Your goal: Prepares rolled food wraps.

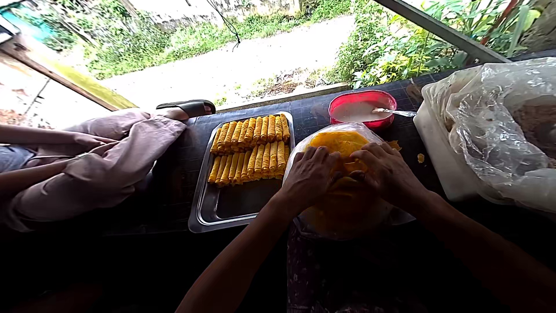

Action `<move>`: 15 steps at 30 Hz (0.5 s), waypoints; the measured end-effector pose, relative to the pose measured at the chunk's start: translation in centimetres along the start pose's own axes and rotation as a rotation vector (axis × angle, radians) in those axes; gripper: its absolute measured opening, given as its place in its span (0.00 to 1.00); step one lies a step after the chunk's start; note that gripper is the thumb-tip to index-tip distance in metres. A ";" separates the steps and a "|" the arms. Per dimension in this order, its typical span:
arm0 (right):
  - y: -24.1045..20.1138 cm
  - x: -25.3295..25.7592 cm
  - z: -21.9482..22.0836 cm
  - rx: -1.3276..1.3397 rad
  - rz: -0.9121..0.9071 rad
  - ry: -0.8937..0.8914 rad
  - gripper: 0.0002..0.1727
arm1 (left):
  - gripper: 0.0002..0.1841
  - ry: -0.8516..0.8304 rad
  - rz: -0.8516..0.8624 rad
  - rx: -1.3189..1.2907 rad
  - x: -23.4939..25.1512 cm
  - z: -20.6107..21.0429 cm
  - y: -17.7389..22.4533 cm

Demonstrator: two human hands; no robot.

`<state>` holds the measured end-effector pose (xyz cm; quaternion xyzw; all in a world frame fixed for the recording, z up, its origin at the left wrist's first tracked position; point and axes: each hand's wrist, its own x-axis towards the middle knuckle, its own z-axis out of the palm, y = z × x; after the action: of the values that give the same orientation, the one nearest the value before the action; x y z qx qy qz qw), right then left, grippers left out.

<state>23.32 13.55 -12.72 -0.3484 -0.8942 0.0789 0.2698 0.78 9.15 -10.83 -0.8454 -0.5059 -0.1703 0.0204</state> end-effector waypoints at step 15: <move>-4.1 -1.4 0.7 -0.106 -0.146 0.104 0.11 | 0.06 0.078 -0.122 0.016 -1.8 -0.9 4.3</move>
<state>21.44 9.61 -12.62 -0.2997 -0.9049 -0.0066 0.3022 3.48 5.37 -9.91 -0.8056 -0.5565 -0.1998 0.0364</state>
